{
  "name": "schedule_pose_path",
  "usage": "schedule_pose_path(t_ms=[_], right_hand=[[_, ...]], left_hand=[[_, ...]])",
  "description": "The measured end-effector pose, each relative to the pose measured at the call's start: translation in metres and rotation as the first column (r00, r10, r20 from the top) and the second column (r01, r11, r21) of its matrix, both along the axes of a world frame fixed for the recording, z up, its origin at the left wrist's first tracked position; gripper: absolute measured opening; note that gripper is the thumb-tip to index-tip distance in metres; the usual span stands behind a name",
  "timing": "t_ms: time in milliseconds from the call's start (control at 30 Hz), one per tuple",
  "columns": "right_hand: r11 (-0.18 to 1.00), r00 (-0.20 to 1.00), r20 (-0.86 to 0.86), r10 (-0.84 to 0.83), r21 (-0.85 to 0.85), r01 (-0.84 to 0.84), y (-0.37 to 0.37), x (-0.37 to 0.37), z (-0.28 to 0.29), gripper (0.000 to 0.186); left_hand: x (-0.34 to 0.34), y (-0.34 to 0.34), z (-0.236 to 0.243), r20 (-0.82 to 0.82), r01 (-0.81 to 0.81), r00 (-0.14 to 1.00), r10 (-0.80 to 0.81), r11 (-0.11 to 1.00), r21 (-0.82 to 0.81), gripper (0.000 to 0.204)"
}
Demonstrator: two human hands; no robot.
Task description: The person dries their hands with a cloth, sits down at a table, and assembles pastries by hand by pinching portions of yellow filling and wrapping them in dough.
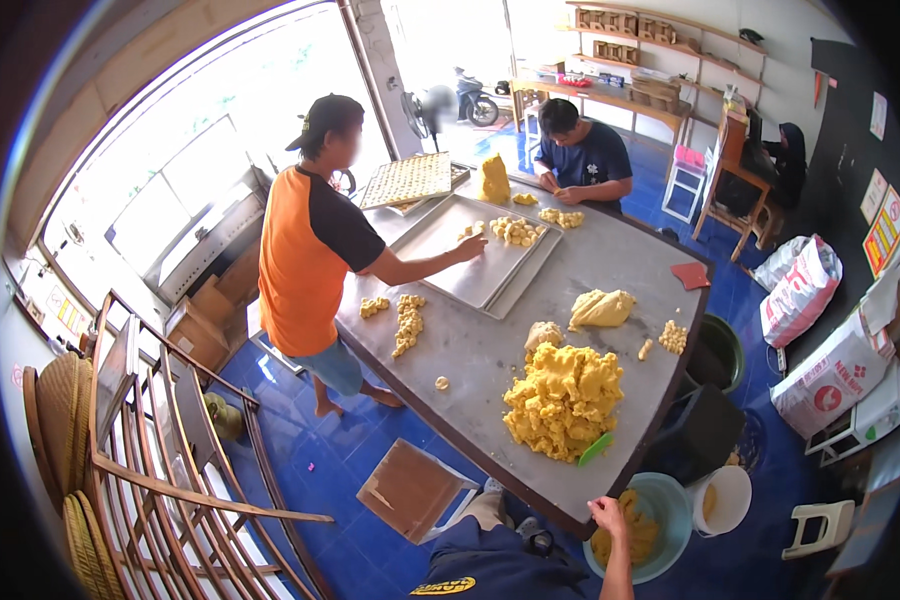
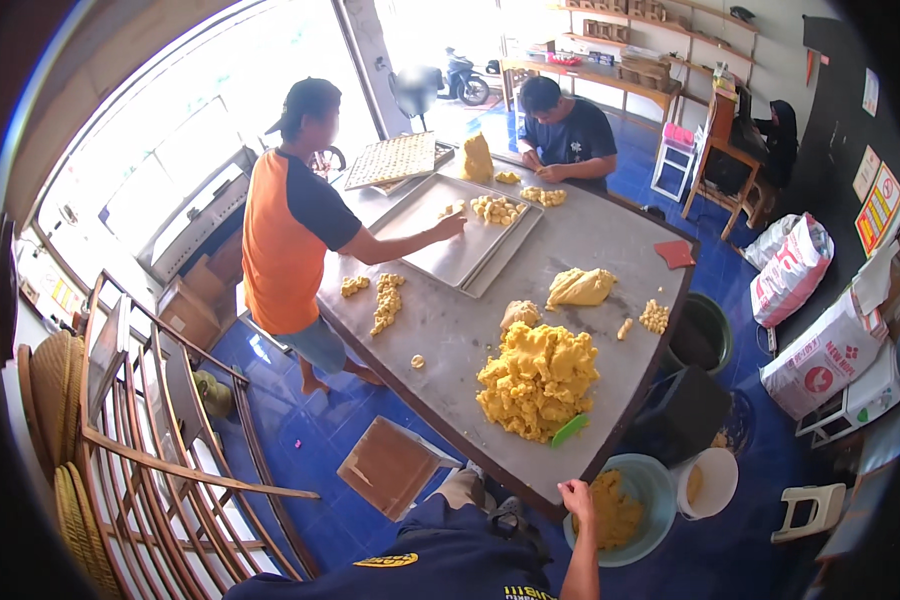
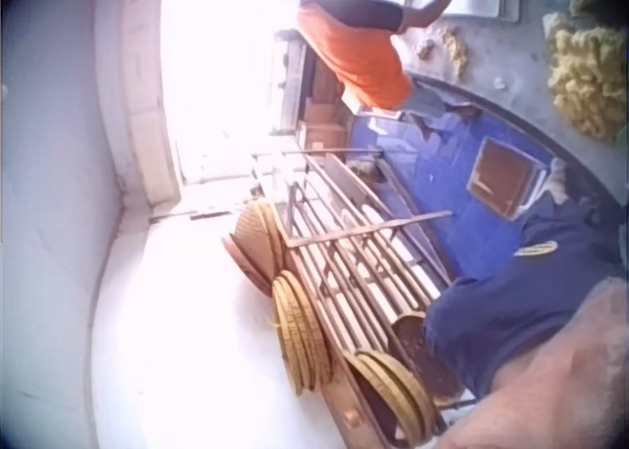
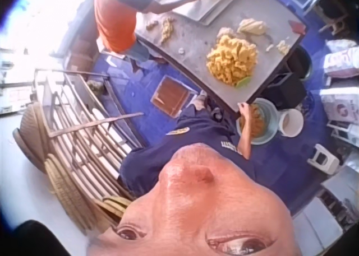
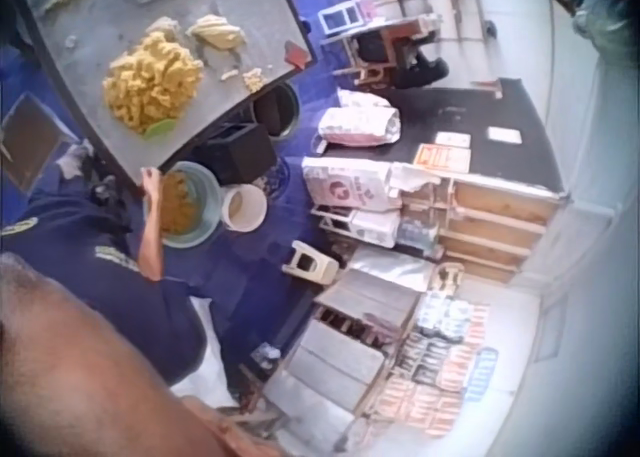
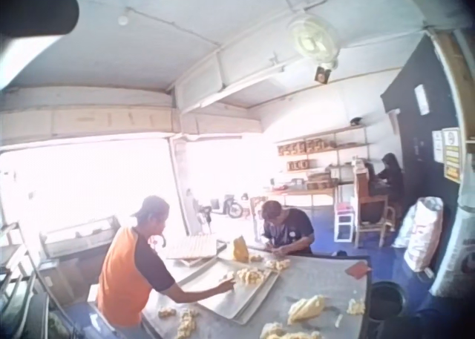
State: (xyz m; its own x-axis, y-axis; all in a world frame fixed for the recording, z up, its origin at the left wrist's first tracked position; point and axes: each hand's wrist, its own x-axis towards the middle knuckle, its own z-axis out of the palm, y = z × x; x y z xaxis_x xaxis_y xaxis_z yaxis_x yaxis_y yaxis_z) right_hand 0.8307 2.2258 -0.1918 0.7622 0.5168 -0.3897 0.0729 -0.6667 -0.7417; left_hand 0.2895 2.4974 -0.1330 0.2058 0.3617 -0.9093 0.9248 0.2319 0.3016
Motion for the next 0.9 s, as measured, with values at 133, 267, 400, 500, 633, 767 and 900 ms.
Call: schedule_pose_path(t_ms=[133,267,400,500,633,767,900], right_hand=[[1.000,1.000,-0.017,-0.002,-0.001,0.002,0.011,0.000,0.006,0.033],[1.000,0.999,-0.042,-0.015,0.000,0.015,0.011,0.004,0.009,0.034],[1.000,0.998,-0.057,-0.029,0.005,0.029,0.008,0.008,0.005,0.034],[0.999,0.998,-0.049,-0.035,0.001,0.035,0.004,0.008,0.003,0.034],[1.000,1.000,0.024,0.011,-0.014,-0.011,0.000,0.006,-0.001,0.032],[1.000,1.000,0.022,0.022,-0.010,-0.022,-0.005,0.004,-0.008,0.033],[1.000,1.000,0.005,0.007,0.023,-0.007,-0.007,0.006,-0.011,0.033]], left_hand=[[0.003,0.004,-0.001,0.011,-0.026,1.000,0.026,1.000,0.016,0.023],[0.005,0.007,-0.001,0.025,-0.044,0.999,0.043,0.999,0.024,0.022],[0.008,0.009,-0.002,0.030,-0.055,0.998,0.054,0.998,0.030,0.022],[0.008,0.007,-0.003,0.029,-0.068,0.997,0.067,0.997,0.030,0.021],[0.004,0.002,-0.005,0.028,-0.084,0.996,0.083,0.996,0.036,0.021],[-0.003,-0.004,-0.009,0.037,-0.098,0.995,0.097,0.994,0.040,0.021],[-0.005,-0.005,-0.024,0.110,-0.098,0.990,0.093,0.994,0.046,0.020]])
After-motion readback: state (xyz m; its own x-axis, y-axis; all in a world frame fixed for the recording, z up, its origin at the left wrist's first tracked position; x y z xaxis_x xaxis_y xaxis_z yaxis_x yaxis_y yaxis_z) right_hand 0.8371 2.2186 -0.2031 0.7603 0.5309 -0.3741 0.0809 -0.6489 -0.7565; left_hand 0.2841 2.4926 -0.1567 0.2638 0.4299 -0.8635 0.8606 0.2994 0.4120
